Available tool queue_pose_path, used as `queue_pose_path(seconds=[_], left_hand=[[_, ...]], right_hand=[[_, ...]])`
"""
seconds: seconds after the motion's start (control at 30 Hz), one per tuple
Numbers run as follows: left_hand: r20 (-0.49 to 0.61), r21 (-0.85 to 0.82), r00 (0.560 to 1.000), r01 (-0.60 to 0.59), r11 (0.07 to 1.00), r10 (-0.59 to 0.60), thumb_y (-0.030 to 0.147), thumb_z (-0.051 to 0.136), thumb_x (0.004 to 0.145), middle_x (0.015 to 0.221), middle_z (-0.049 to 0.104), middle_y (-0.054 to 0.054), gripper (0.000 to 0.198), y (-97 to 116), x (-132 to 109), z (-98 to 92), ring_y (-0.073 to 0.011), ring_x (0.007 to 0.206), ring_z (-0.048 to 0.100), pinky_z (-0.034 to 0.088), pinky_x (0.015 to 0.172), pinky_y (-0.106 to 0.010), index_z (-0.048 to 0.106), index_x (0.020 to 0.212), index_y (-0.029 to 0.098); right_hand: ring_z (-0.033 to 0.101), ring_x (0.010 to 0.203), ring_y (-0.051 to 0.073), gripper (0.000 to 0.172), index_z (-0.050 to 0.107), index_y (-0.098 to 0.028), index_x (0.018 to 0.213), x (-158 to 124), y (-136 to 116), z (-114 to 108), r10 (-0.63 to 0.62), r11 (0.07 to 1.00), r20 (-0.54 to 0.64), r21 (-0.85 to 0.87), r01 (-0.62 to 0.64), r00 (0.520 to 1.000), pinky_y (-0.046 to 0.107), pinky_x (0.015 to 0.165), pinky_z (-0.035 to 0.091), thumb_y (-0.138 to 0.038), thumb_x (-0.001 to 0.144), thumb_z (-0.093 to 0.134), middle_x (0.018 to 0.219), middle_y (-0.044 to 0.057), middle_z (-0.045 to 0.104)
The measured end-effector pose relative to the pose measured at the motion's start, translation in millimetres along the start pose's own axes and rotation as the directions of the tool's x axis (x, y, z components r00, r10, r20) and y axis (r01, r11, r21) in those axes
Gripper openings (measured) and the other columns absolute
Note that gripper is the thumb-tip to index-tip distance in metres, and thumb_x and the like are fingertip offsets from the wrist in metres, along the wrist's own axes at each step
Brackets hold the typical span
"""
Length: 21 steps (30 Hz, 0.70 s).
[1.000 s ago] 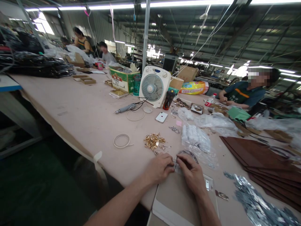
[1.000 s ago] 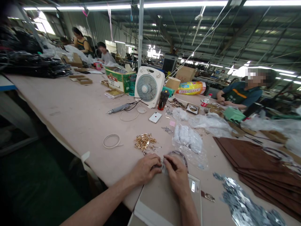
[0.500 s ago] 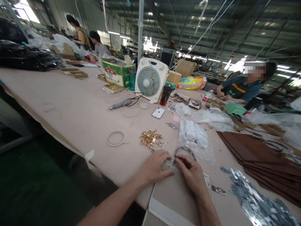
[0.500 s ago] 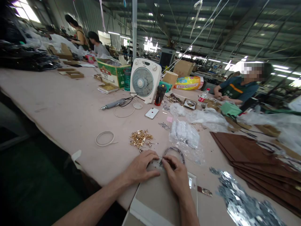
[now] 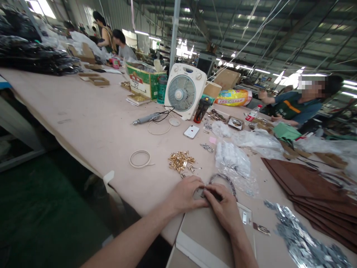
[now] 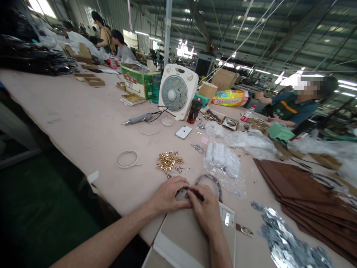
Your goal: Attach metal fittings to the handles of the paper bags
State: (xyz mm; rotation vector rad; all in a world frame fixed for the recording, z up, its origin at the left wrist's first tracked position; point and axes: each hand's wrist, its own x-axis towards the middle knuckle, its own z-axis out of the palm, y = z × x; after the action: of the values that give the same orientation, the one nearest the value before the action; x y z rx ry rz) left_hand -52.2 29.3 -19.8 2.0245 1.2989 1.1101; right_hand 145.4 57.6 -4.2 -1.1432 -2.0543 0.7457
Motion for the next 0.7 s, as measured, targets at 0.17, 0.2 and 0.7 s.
queue_pose_path(seconds=[0.17,0.2,0.7], left_hand=[[0.005,-0.003,1.0,-0.002,1.0,0.002,0.044,0.089,0.077,0.118,0.072,-0.006,0.046,0.3,0.0,-0.4,-0.025,0.113,0.065,0.05,0.1,-0.036,0.072,0.114,0.023],[0.002,-0.003,1.0,0.0,1.0,0.0,0.043,0.09,0.076,0.118,0.072,-0.006,0.046,0.4,0.2,-0.6,-0.0249,0.113,0.065,0.05,0.1,-0.036,0.072,0.114,0.023],[-0.023,-0.011,0.999,0.032,0.999,-0.032,0.043,0.09,0.075,0.117,0.072,-0.007,0.05,-0.9,-1.5,0.5,-0.0262,0.111,0.065,0.05,0.1,-0.037,0.068,0.114,0.021]], right_hand=[[0.066,0.106,0.029,0.018,0.078,-0.027,0.105,0.9,4.6,2.7,-0.025,0.997,-0.016,-0.07,0.024,1.0,0.045,0.099,0.05,-0.038,0.095,0.068,0.108,0.008,0.074],[0.065,0.105,0.029,0.018,0.078,-0.026,0.104,1.2,5.0,3.2,-0.03,0.996,-0.022,-0.081,0.028,0.999,0.045,0.098,0.05,-0.038,0.095,0.068,0.107,0.008,0.074],[0.064,0.097,0.028,0.017,0.073,-0.024,0.093,1.1,3.8,2.4,-0.101,0.98,-0.025,-0.174,0.095,0.995,0.043,0.09,0.051,-0.039,0.095,0.066,0.097,0.009,0.072]])
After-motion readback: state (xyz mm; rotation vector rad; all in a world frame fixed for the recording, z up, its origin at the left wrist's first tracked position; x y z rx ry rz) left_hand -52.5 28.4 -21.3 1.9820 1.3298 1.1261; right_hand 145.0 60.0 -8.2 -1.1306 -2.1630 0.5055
